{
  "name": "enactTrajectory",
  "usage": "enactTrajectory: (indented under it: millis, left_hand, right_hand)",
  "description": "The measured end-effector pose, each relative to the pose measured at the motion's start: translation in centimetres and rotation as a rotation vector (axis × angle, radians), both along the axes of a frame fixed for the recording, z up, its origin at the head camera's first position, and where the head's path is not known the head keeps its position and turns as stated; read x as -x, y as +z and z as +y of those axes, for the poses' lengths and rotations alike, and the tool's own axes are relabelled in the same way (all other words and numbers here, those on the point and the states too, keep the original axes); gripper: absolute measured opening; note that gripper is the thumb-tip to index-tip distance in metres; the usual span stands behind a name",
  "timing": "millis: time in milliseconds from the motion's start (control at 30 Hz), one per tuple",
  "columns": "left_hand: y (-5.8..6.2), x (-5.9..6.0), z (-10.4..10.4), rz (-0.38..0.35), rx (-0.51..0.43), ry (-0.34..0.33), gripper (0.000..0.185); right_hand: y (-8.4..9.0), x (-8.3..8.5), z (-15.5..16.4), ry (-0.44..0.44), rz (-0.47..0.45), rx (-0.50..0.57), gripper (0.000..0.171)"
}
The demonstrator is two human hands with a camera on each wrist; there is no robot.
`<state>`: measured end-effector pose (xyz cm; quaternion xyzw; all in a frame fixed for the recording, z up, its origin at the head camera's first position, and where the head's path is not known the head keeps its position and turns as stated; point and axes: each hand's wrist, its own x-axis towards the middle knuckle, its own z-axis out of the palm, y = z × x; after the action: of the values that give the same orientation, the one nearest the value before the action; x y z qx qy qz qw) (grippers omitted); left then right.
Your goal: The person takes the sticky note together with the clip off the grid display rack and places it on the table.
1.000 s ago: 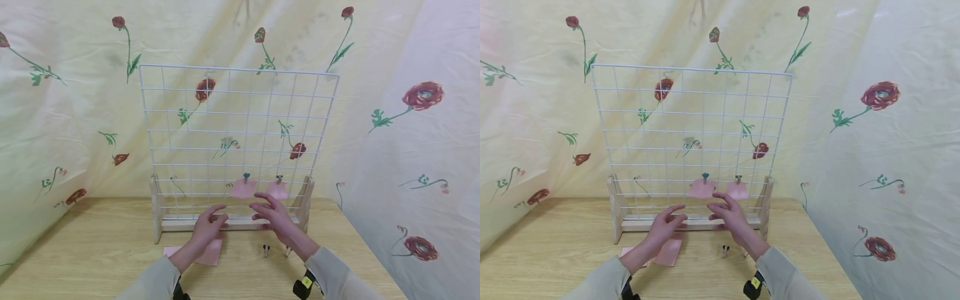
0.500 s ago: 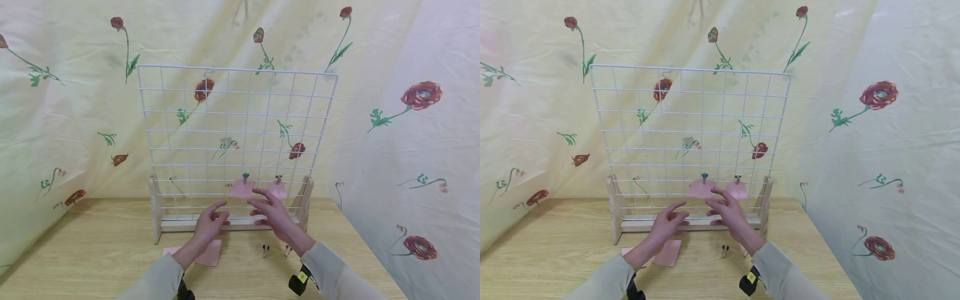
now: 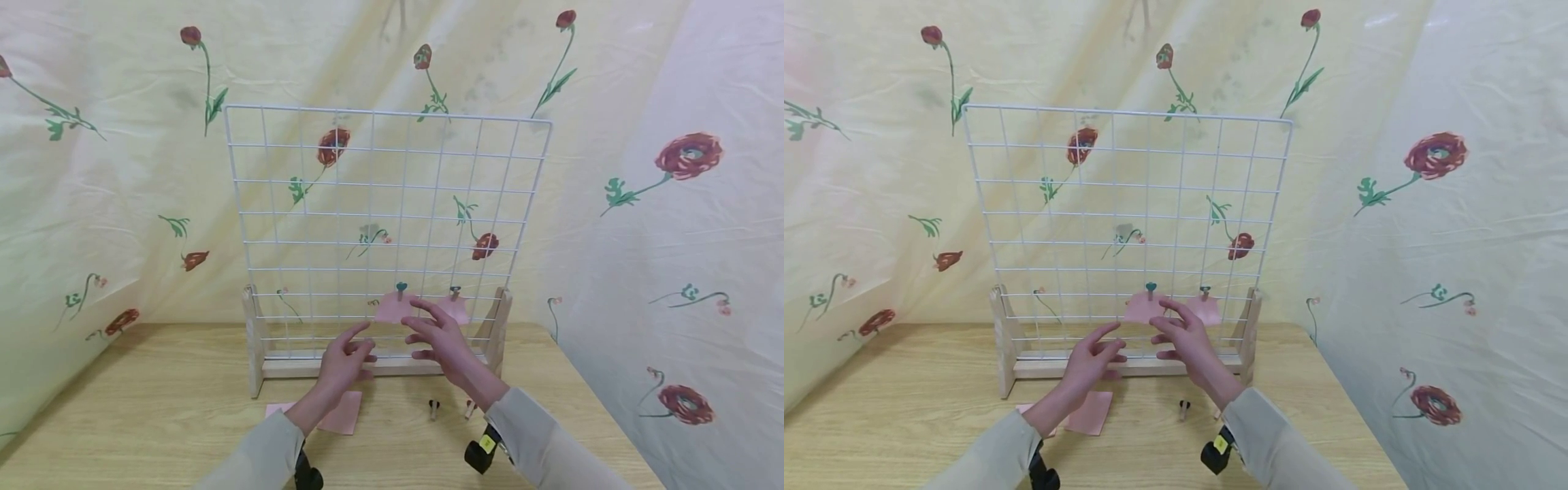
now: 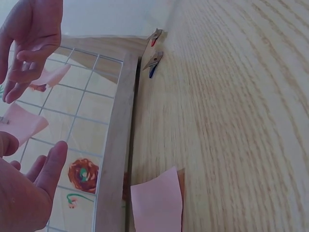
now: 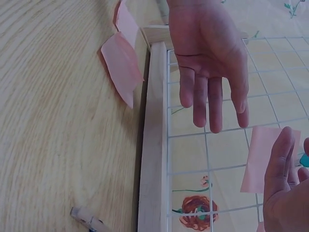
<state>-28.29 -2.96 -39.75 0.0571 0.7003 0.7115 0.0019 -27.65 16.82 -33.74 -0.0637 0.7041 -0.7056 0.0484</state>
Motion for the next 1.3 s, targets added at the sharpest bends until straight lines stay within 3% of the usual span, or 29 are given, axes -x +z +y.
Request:
enactTrajectory:
  millis: [633, 1000, 1300]
  left_hand:
    - [0.2, 0.5, 0.9, 0.017, -0.009, 0.013, 0.047]
    - [1.2, 0.2, 1.3, 0.043, -0.024, 0.000, 0.048]
    - [1.1, 1.0, 1.6, 0.062, -0.006, 0.012, 0.046]
  right_hand:
    - [1.0, 0.8, -1.1, -0.095, -0.008, 0.014, 0.046]
    - [1.4, 1.3, -1.5, -0.082, 0.005, 0.027, 0.047]
    - [1.7, 2.2, -2.1, -0.099, 0.006, 0.029, 0.051]
